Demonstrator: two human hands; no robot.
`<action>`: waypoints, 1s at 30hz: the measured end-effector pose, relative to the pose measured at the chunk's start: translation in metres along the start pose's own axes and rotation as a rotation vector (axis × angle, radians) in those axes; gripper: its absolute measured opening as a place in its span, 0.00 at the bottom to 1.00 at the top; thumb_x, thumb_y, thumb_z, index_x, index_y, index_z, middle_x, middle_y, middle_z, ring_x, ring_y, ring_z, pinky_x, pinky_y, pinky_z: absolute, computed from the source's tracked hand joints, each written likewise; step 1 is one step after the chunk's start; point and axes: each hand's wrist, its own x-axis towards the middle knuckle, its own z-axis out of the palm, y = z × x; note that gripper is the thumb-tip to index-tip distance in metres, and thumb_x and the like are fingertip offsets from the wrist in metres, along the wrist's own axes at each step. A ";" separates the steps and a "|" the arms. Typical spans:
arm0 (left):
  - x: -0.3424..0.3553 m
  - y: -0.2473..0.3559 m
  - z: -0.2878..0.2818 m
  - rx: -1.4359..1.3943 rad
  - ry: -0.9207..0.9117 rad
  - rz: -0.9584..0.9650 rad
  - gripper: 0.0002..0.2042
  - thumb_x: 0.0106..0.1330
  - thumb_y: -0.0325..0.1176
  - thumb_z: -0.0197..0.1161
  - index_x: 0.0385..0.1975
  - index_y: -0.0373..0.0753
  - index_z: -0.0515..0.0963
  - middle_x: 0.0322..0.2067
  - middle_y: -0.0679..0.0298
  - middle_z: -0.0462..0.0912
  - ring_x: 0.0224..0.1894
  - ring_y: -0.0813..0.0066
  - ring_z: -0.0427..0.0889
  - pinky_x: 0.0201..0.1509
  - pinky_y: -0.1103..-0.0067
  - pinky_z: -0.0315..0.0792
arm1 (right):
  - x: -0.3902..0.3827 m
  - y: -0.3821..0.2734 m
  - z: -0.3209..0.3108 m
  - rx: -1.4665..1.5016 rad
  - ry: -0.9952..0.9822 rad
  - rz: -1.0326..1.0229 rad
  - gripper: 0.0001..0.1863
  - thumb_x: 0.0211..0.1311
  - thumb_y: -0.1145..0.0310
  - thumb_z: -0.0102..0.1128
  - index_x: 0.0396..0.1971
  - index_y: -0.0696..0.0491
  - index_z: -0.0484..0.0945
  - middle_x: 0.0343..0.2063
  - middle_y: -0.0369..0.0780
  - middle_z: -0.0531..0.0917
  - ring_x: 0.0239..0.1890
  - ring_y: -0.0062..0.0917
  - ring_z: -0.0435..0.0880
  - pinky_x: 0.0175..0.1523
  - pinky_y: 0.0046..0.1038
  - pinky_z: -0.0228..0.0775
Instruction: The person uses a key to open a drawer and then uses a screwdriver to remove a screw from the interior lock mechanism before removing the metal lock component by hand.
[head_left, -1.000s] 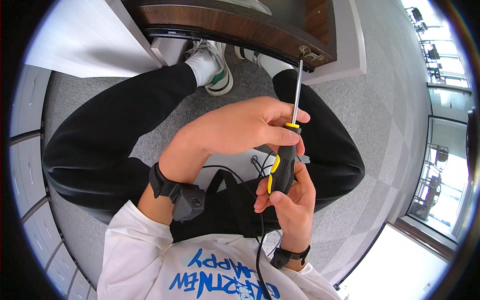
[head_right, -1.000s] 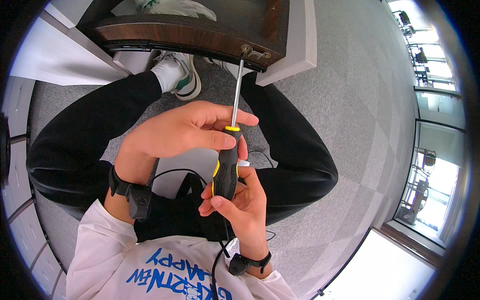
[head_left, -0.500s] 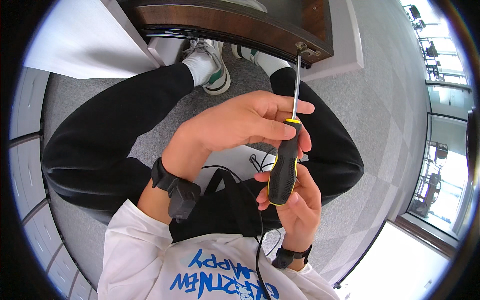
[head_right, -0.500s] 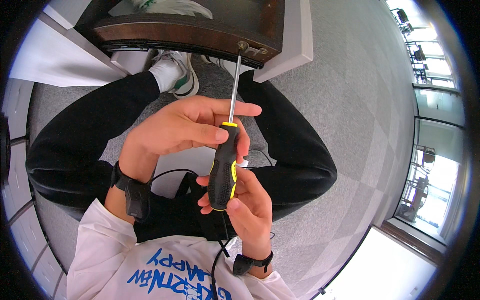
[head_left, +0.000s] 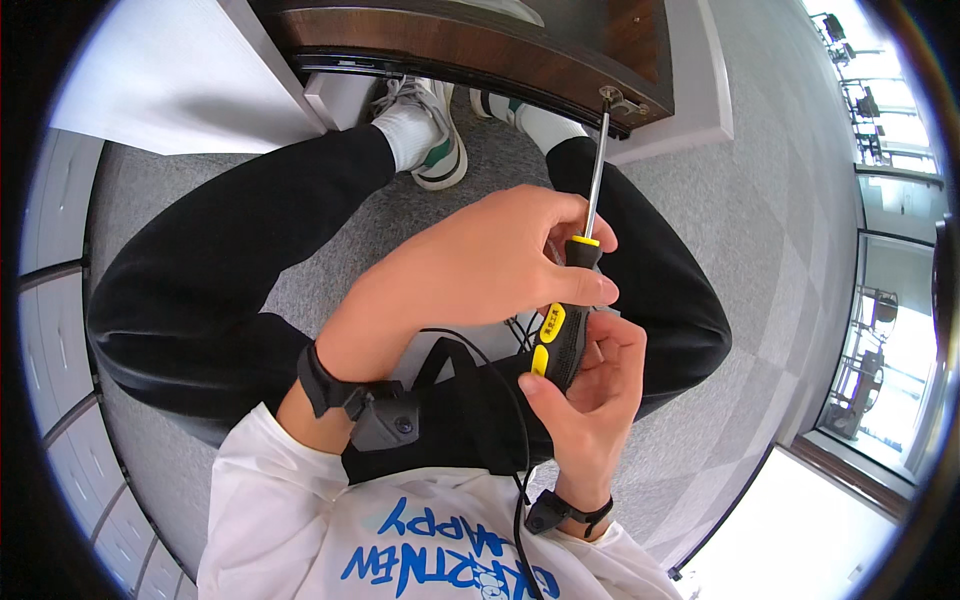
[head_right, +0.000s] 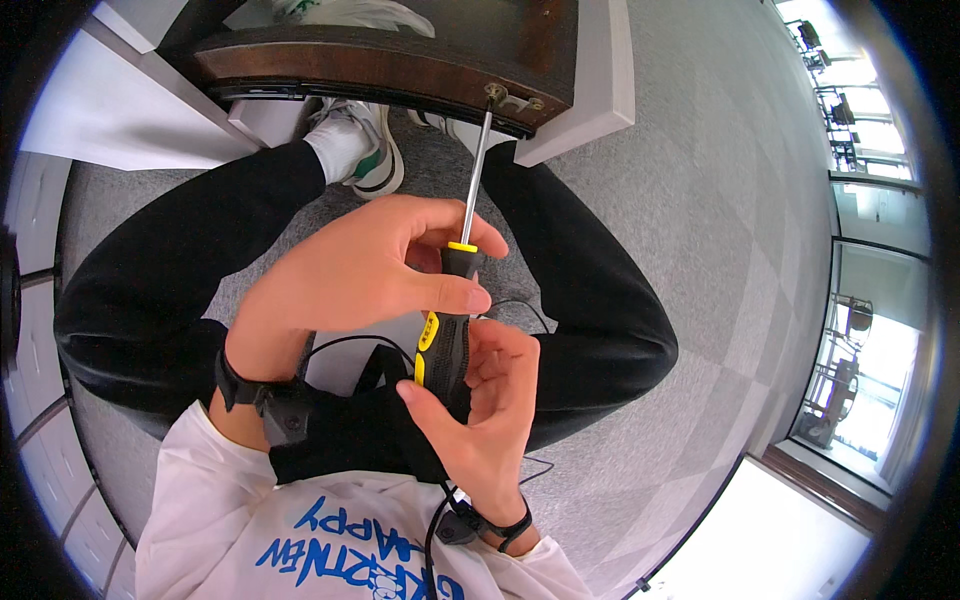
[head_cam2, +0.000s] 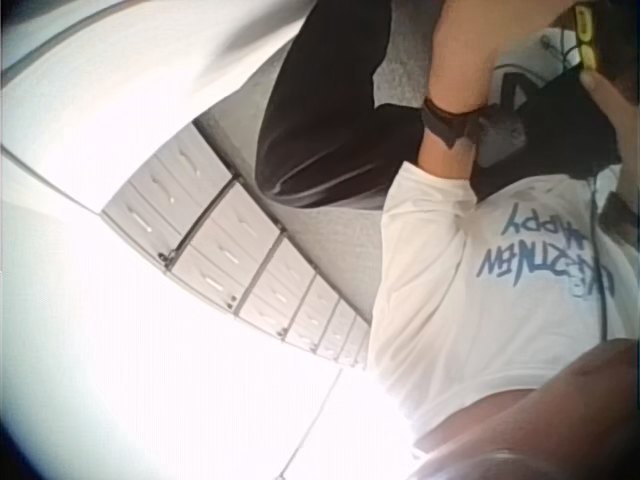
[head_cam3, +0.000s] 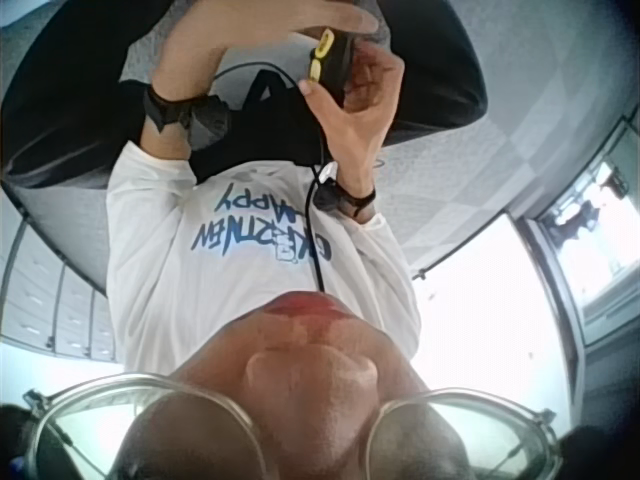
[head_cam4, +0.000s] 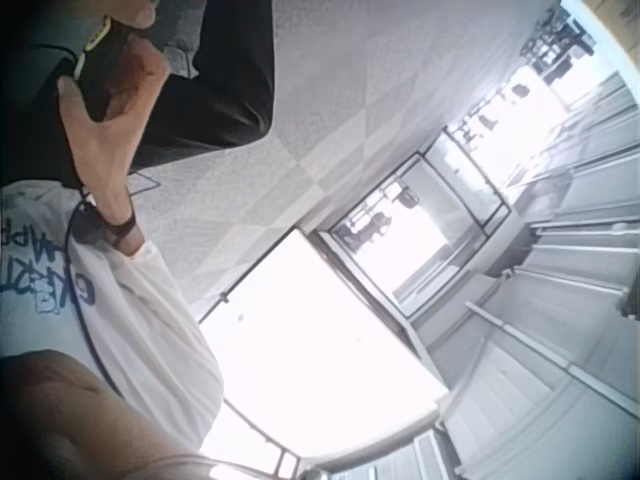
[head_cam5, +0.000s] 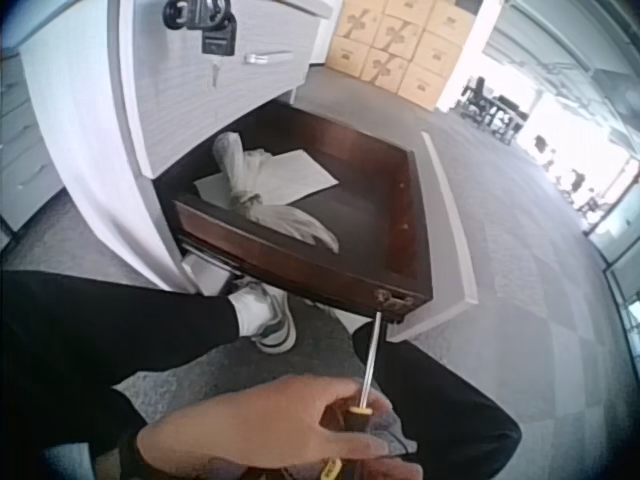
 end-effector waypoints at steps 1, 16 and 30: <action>0.001 -0.002 -0.001 -0.001 0.001 0.000 0.24 0.59 0.41 0.71 0.52 0.34 0.77 0.39 0.58 0.83 0.40 0.72 0.82 0.48 0.79 0.75 | 0.000 0.000 0.000 0.122 -0.013 0.030 0.33 0.53 0.74 0.72 0.56 0.58 0.64 0.50 0.43 0.75 0.51 0.25 0.79 0.57 0.26 0.70; -0.007 0.011 -0.004 0.004 0.061 -0.082 0.26 0.61 0.35 0.68 0.59 0.35 0.74 0.41 0.57 0.84 0.42 0.73 0.84 0.52 0.78 0.76 | 0.006 -0.008 0.000 0.392 -0.047 0.270 0.33 0.48 0.81 0.75 0.53 0.58 0.65 0.42 0.43 0.79 0.45 0.22 0.81 0.51 0.24 0.76; 0.001 -0.017 -0.013 -0.624 -0.208 0.133 0.27 0.65 0.35 0.64 0.64 0.35 0.69 0.41 0.56 0.83 0.42 0.72 0.83 0.48 0.77 0.78 | 0.009 -0.008 -0.009 0.545 -0.260 0.285 0.27 0.58 0.64 0.68 0.51 0.62 0.66 0.40 0.55 0.82 0.30 0.31 0.87 0.29 0.22 0.79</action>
